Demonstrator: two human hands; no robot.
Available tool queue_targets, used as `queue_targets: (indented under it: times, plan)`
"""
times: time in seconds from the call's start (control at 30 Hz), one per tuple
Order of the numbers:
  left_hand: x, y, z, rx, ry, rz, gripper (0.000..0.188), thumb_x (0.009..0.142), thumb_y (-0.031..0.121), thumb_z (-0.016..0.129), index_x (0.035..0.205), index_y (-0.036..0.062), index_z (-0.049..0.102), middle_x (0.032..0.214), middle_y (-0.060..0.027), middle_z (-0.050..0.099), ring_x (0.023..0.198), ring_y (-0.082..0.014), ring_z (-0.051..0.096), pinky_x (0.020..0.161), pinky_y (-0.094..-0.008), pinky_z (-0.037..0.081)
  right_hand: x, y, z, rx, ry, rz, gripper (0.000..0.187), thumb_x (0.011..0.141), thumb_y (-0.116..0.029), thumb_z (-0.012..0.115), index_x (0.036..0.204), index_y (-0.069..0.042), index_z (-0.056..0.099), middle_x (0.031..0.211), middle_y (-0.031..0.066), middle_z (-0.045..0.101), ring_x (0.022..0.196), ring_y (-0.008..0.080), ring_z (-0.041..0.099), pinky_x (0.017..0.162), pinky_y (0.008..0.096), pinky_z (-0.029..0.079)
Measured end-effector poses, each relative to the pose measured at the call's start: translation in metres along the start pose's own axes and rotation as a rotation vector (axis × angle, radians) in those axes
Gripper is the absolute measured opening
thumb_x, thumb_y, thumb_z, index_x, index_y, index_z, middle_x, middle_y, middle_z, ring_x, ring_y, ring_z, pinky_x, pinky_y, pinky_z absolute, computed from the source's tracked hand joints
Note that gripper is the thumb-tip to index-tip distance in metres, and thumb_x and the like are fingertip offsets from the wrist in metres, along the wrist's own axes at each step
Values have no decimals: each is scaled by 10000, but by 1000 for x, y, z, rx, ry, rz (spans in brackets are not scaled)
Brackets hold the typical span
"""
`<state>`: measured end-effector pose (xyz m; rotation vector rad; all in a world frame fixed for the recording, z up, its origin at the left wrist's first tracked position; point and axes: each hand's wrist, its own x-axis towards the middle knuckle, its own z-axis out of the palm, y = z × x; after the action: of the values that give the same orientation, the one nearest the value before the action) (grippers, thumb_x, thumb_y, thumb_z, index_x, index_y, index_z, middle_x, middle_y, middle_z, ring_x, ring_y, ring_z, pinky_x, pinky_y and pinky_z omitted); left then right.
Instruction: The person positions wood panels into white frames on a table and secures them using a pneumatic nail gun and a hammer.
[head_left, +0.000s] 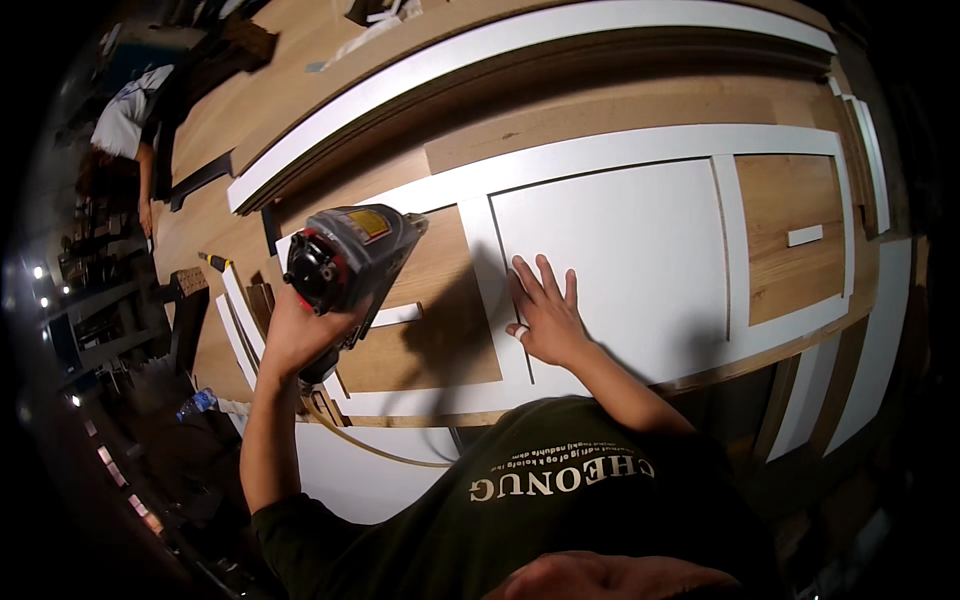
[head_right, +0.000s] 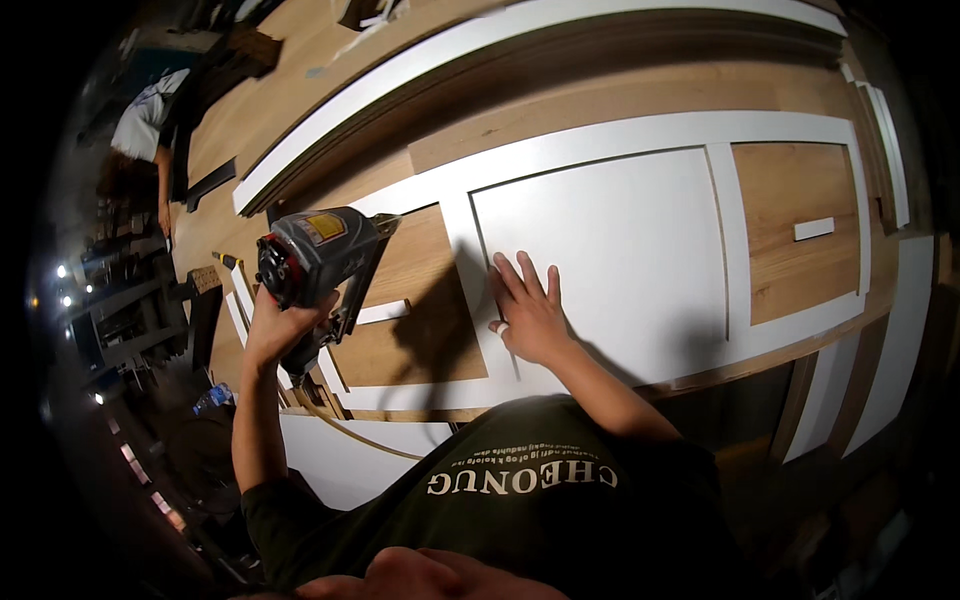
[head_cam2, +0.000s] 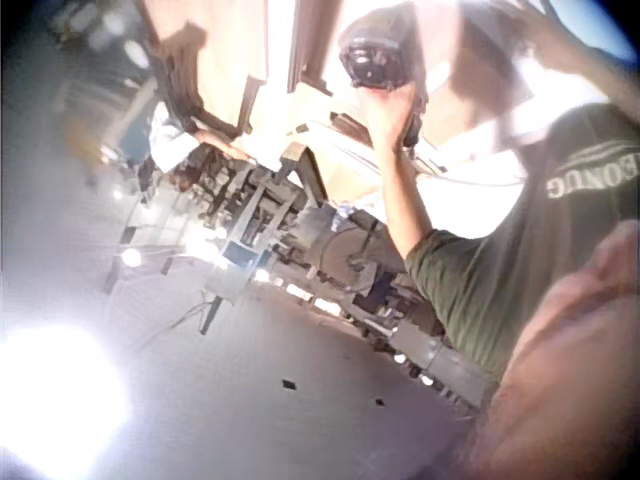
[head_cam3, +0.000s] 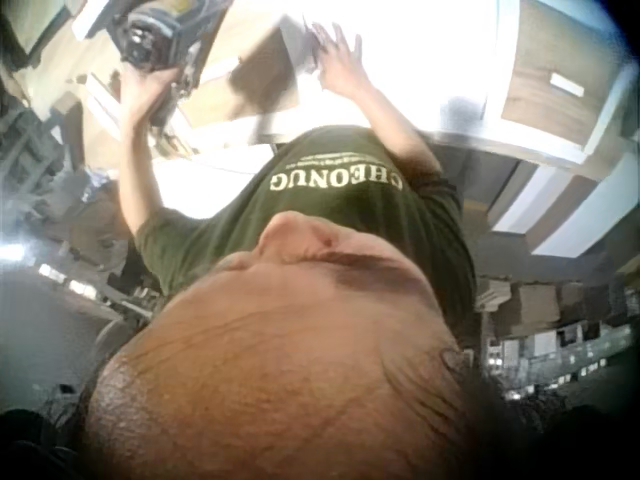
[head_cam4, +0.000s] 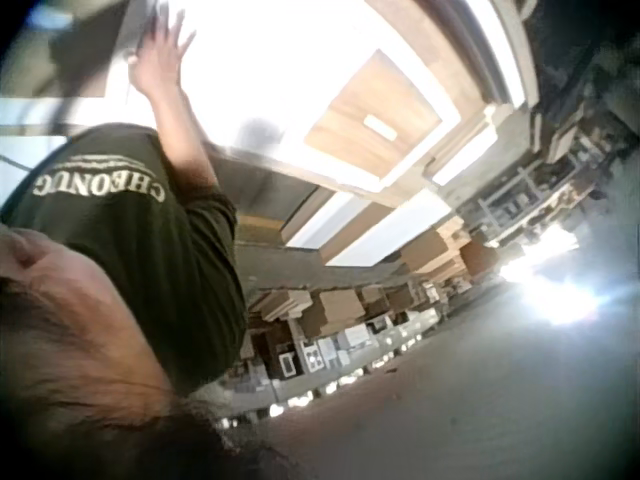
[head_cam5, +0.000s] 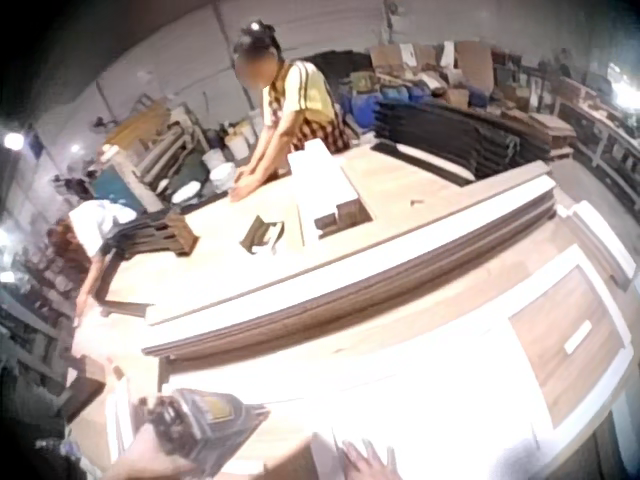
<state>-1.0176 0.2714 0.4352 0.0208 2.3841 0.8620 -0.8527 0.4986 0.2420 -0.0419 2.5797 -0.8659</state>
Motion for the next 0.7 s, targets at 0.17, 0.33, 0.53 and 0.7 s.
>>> queue_targets:
  times: [0.17,0.33,0.53,0.7]
  plan:
    - [51,20,26,69,-171,-198,409,677,119,766,1035,-8,616,907,-71,676,793,-140,629,726,-298,514,2,0,1,97,16,25,770,787,-289,678,1448,-125,320,1544,47,197,1440,275,79,1092,632,101]
    - [78,11,43,94,-162,-117,379,672,100,751,1010,-12,621,891,-84,679,787,-157,644,730,-305,519,7,3,-1,140,58,33,798,773,-285,688,1461,-137,311,1548,-8,205,1437,229,116,1105,582,97]
    - [91,10,54,188,-185,-135,330,693,118,744,981,-1,638,868,-79,689,791,-156,653,730,-301,520,9,7,3,175,50,30,787,764,-277,687,1453,-130,336,1550,-21,206,1433,215,132,1107,565,96]
    - [91,17,58,150,-204,-146,305,709,135,736,970,3,650,853,-82,694,797,-167,661,730,-305,519,7,8,8,161,85,6,799,748,-288,692,1448,-122,345,1552,-8,205,1438,221,117,1115,560,41]
